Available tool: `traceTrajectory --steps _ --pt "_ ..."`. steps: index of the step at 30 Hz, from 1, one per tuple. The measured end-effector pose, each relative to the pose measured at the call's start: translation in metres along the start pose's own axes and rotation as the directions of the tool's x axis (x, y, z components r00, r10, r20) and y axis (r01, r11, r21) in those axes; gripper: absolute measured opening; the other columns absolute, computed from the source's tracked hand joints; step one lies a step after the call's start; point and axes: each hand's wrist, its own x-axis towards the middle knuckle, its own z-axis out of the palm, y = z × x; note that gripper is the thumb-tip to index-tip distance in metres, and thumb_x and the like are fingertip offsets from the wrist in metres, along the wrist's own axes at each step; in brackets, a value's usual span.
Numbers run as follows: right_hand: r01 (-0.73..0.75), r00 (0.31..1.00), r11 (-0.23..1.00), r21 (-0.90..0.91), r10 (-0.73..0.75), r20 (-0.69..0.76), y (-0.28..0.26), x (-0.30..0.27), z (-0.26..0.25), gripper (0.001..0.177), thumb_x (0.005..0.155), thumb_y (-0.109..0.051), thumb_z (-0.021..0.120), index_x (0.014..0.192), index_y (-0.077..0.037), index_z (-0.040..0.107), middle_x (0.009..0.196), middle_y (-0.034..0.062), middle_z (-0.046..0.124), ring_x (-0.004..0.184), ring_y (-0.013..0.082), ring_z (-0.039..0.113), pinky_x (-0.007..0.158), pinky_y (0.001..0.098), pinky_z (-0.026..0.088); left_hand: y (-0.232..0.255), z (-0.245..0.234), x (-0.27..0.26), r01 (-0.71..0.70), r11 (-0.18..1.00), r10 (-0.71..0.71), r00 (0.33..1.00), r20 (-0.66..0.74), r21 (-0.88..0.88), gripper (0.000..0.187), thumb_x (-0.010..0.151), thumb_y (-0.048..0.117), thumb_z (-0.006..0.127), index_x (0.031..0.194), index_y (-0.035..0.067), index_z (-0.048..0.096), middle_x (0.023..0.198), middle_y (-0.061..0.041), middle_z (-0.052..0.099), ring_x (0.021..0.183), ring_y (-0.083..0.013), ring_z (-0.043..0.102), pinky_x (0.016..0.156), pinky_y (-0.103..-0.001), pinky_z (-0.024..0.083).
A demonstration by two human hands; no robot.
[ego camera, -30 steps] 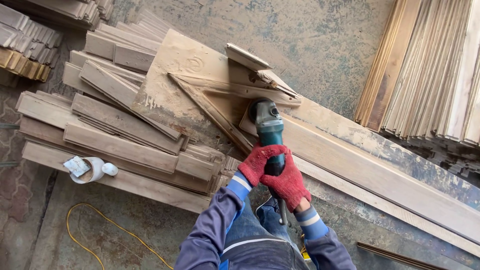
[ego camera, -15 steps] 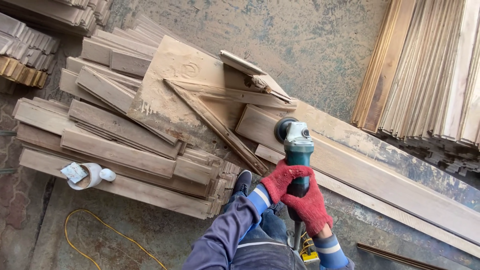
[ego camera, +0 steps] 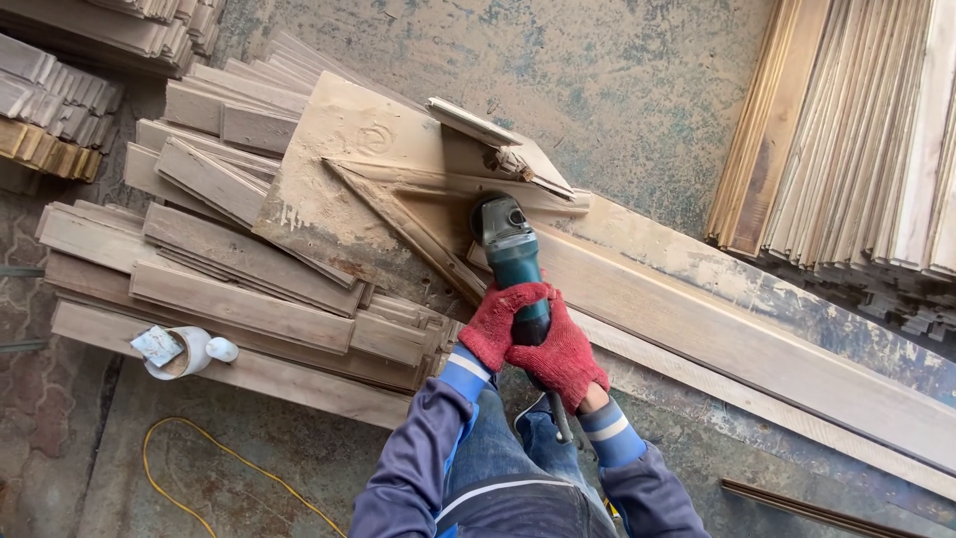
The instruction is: Using an angle grinder to sand or smooth wooden planks on a workbench.
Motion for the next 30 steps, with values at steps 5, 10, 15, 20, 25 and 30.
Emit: traceTrajectory --steps 5,10,15,20,25,30 --pt "-0.049 0.997 0.998 0.027 0.05 -0.057 0.023 -0.005 -0.013 0.115 0.05 -0.048 0.091 0.153 -0.039 0.039 0.122 0.0166 0.071 0.122 0.0371 0.065 0.107 0.0512 0.051 -0.009 0.028 -0.011 0.058 0.998 -0.059 0.997 0.04 0.027 0.069 0.061 0.028 0.096 0.119 0.009 0.065 0.087 -0.015 0.07 0.082 -0.0286 0.074 0.077 -0.045 0.062" --pt "-0.173 0.975 0.973 0.151 0.191 -0.116 0.078 -0.021 -0.046 0.119 0.049 -0.048 0.092 0.154 -0.036 0.038 0.126 0.0197 0.069 0.126 0.0389 0.063 0.109 0.0521 0.05 -0.053 0.086 -0.026 0.166 0.983 -0.175 0.978 0.113 0.082 0.072 0.058 0.024 0.098 0.118 0.005 0.062 0.085 -0.018 0.069 0.079 -0.0318 0.074 0.075 -0.049 0.062" --pt "-0.28 0.924 0.91 0.304 0.341 -0.171 0.157 -0.036 -0.072 0.124 0.044 -0.05 0.095 0.154 -0.039 0.039 0.123 0.0172 0.07 0.123 0.0351 0.065 0.108 0.0504 0.051 -0.143 0.134 -0.01 0.213 0.957 -0.254 0.943 0.214 0.195 0.066 0.056 0.017 0.099 0.113 0.003 0.067 0.081 -0.02 0.07 0.075 -0.0353 0.075 0.069 -0.049 0.063" --pt "-0.189 0.865 0.799 0.571 0.411 -0.289 0.227 -0.053 -0.097 0.09 0.044 -0.038 0.099 0.124 -0.023 0.062 0.104 0.0196 0.072 0.104 0.0362 0.069 0.089 0.0522 0.055 -0.201 0.196 -0.028 0.244 0.913 -0.348 0.883 0.315 0.326 0.052 0.056 0.013 0.097 0.102 0.005 0.073 0.078 -0.016 0.07 0.073 -0.0315 0.075 0.066 -0.047 0.063" --pt "-0.027 0.846 0.747 0.665 0.371 -0.382 0.304 -0.064 -0.101 0.084 0.06 -0.004 0.085 0.139 -0.007 0.055 0.107 0.0181 0.072 0.09 0.0288 0.071 0.076 0.0381 0.058 -0.203 0.236 -0.045 0.214 0.823 -0.499 0.716 0.489 0.526 0.044 0.07 0.019 0.081 0.108 0.004 0.067 0.094 -0.01 0.069 0.082 -0.02 0.065 0.079 -0.033 0.055" --pt "-0.056 0.84 0.768 0.638 0.382 -0.385 0.302 -0.066 -0.103 0.089 0.061 -0.006 0.086 0.142 -0.009 0.052 0.108 0.0179 0.071 0.091 0.0286 0.071 0.078 0.0379 0.058 -0.216 0.235 -0.039 0.223 0.826 -0.506 0.698 0.507 0.518 0.049 0.07 0.019 0.081 0.114 0.004 0.065 0.1 -0.011 0.069 0.088 -0.022 0.066 0.084 -0.035 0.055"
